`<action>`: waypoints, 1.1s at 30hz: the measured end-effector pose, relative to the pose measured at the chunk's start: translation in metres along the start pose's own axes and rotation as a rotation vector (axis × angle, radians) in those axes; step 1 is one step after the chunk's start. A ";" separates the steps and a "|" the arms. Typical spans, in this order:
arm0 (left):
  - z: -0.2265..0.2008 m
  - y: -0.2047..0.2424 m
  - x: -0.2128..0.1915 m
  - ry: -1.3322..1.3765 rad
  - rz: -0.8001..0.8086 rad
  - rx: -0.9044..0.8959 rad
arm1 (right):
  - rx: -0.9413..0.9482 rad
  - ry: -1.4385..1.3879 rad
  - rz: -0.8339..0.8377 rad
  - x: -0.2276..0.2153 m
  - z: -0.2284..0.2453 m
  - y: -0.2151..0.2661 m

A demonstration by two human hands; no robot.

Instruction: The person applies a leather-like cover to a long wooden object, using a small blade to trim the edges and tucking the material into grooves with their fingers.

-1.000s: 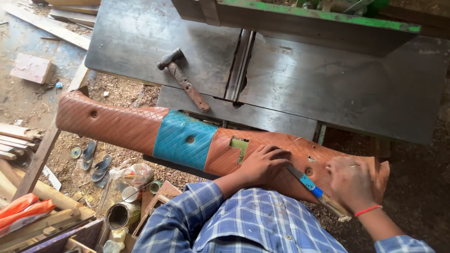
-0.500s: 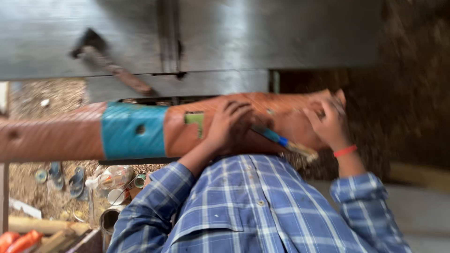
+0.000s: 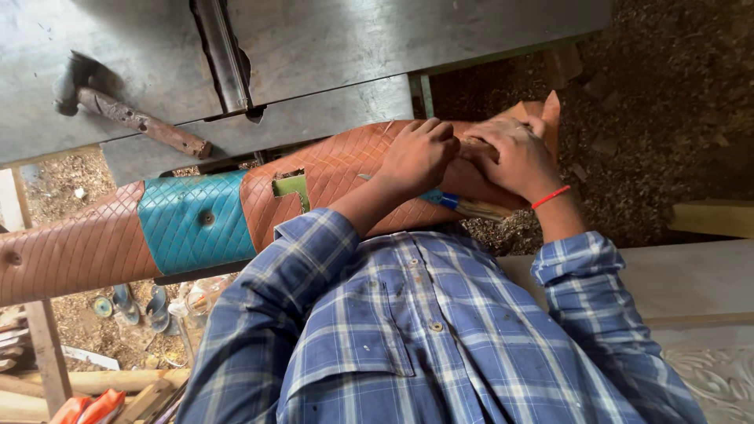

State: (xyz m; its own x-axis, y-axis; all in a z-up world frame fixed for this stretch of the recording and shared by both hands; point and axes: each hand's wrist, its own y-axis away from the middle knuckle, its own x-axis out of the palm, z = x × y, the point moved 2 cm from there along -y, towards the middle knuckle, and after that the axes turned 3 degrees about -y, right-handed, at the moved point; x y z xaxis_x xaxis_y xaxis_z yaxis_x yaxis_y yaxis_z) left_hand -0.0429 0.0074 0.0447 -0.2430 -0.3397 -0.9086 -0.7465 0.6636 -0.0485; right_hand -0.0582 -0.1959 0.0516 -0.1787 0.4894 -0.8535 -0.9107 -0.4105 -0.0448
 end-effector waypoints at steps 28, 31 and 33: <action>0.030 -0.025 0.026 0.075 0.123 0.152 | -0.117 -0.050 -0.155 -0.016 0.022 0.028; 0.036 -0.030 0.028 0.096 0.199 0.270 | -0.180 0.099 -0.025 -0.009 0.050 0.050; 0.039 -0.030 0.029 0.194 0.257 0.196 | -0.159 0.060 0.016 -0.003 0.055 0.062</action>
State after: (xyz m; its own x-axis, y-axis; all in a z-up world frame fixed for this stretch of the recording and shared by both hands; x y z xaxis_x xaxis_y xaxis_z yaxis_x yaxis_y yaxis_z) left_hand -0.0031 0.0037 0.0032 -0.5340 -0.2532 -0.8067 -0.5175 0.8524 0.0751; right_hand -0.1351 -0.1806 0.0795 -0.1655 0.4367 -0.8842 -0.8368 -0.5367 -0.1084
